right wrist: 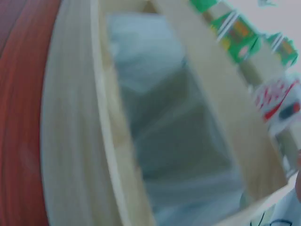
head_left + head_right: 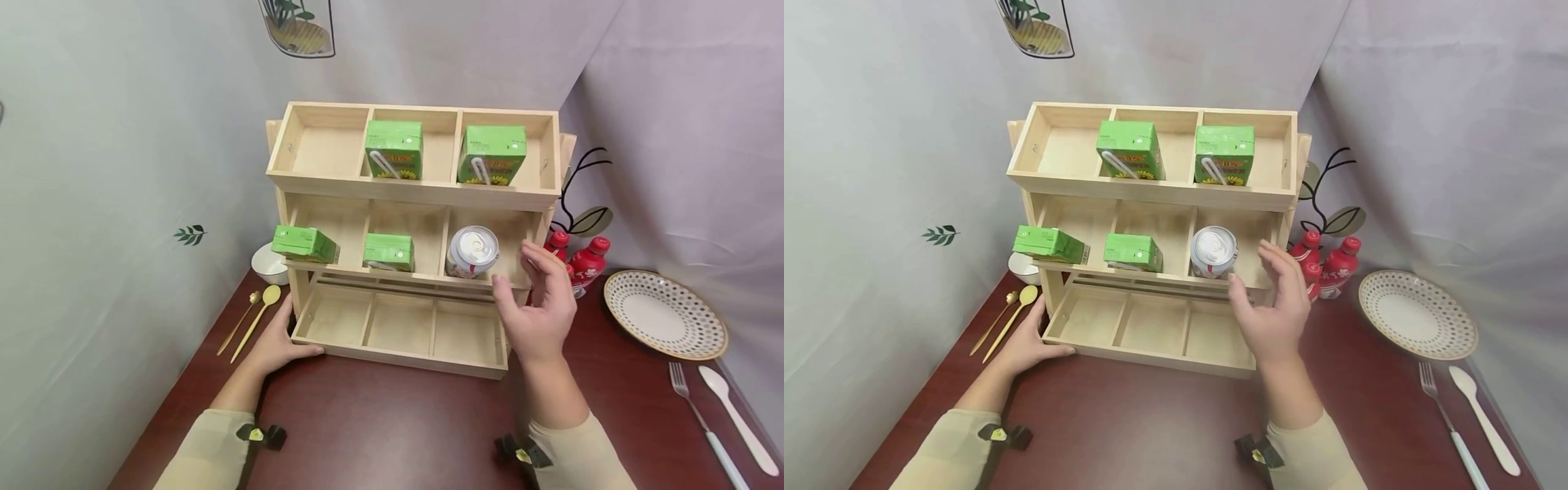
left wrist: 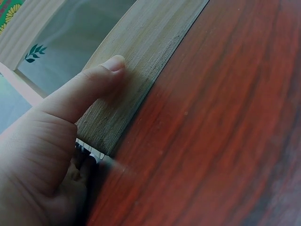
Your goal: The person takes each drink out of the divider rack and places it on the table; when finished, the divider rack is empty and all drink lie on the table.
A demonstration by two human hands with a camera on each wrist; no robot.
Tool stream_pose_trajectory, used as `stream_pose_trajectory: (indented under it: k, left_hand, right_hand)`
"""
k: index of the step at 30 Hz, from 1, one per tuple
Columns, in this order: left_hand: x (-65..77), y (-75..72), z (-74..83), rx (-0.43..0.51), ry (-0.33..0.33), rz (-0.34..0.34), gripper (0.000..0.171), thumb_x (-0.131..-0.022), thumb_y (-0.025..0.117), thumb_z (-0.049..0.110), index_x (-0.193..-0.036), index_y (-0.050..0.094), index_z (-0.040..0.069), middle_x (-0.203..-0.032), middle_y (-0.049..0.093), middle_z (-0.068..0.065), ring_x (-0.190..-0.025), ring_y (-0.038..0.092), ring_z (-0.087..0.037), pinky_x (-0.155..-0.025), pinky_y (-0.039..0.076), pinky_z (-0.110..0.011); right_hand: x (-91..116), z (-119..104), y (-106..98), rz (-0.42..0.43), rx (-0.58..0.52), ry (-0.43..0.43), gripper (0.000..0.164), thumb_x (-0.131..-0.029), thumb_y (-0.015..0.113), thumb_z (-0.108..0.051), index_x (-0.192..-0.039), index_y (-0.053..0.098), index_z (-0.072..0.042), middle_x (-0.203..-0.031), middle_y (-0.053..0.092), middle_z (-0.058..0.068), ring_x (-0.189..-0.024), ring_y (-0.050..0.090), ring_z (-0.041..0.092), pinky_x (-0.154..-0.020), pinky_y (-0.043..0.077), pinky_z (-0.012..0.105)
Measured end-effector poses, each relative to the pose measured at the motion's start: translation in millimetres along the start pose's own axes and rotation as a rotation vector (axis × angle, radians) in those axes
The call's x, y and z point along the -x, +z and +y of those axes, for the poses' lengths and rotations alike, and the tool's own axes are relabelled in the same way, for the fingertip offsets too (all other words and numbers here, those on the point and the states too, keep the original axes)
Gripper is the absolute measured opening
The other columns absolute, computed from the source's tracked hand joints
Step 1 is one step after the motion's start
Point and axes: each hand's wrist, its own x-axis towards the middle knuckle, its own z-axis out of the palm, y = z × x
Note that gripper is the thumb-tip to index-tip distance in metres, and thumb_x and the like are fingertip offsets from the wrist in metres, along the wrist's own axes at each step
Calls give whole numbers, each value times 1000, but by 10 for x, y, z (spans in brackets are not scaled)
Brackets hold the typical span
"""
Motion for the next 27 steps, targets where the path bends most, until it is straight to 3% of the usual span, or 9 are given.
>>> stream_pose_trajectory:
  k: [4,9,13,17,21,27]
  left_hand:
    - [4,-7,-14,2,9,-5,138,-49,98,31,-155,10,36,-155,26,8,-138,28,-18,-108,23,-42]
    - [17,-9,32,-5,18,-7,137,-51,98,30,-155,10,35,-155,26,6,-137,29,-19,-107,24,-37]
    - [34,-28,202,22,36,-5,134,-52,98,25,-156,13,27,-155,28,-1,-137,30,-22,-107,24,-36]
    - [41,-43,301,38,47,-8,132,-53,97,21,-156,15,21,-154,29,-7,-136,31,-25,-106,24,-31]
    - [28,-31,188,19,41,-7,134,-52,98,24,-156,13,26,-155,27,-3,-137,30,-24,-106,24,-31]
    - [10,-23,-28,-2,24,-3,136,-50,98,30,-155,12,35,-154,28,5,-136,30,-18,-106,24,-30]
  right_hand:
    - [15,-85,109,-141,-46,124,70,-69,72,20,-132,43,16,-135,48,22,-126,44,39,-103,36,49]
    - [49,-94,191,-266,123,143,84,-70,74,20,-142,32,13,-143,41,24,-133,38,36,-107,33,43]
    - [67,-94,206,-286,231,103,77,-72,72,20,-139,35,13,-140,44,25,-129,46,31,-105,36,37]
    - [75,-104,213,-293,238,80,71,-72,69,23,-134,35,14,-141,42,27,-128,47,31,-104,38,37]
    - [86,-70,208,-289,209,78,68,-73,67,24,-132,34,15,-142,42,27,-129,47,29,-103,39,38]
    - [143,155,211,-265,271,133,81,-72,78,12,-141,36,1,-138,49,13,-121,54,26,-99,43,40]
